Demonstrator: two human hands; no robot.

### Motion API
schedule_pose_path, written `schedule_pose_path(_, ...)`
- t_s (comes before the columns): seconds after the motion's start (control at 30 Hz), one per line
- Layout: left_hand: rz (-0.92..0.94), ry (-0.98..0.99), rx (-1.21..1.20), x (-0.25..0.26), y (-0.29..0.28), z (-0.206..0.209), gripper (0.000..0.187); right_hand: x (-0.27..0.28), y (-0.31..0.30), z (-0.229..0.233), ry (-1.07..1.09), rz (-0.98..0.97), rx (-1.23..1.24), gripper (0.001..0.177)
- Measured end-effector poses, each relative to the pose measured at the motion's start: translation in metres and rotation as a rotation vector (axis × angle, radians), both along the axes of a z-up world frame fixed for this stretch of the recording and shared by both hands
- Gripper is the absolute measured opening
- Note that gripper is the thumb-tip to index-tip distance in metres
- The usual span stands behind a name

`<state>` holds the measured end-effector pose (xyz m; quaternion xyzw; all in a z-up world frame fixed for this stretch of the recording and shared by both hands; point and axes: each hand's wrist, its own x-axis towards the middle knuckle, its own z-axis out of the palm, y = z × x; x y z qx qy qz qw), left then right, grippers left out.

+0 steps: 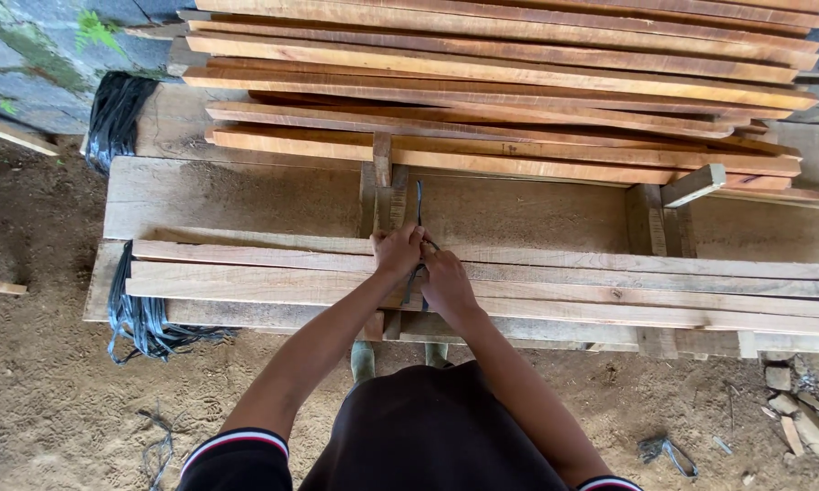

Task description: Bundling a set of long wooden slats together using plastic ties on a workbench.

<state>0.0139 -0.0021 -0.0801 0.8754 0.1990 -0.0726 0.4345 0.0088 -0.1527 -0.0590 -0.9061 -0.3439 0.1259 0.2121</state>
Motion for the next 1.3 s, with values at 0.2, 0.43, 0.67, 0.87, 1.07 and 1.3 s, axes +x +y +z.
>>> schedule_pose_path(0.2,-0.025,-0.041,-0.146,-0.013,0.002,0.050,0.048,-0.001,0.000,-0.007,0.014,-0.034,0.020,0.039)
schedule_pose_path(0.43,-0.084,-0.119,-0.268,-0.018,0.009,0.078,0.047,-0.011,-0.021,0.044,0.304,-0.164,0.379,0.050)
schedule_pose_path(0.67,-0.222,-0.195,-0.045,-0.003,0.012,0.016,0.032,-0.009,-0.027,0.057,0.432,-0.349,0.736,0.052)
schedule_pose_path(0.87,-0.299,-0.357,-0.027,-0.006,0.021,0.003,0.029,0.007,-0.019,0.094,0.485,-0.367,0.897,0.058)
schedule_pose_path(1.07,-0.340,-0.429,-0.151,-0.006,0.032,-0.007,0.035,0.024,0.004,0.116,0.487,-0.272,0.761,0.064)
schedule_pose_path(1.3,-0.372,-0.525,0.036,-0.012,0.035,0.016,0.027,0.052,0.038,0.106,0.460,-0.157,0.675,0.061)
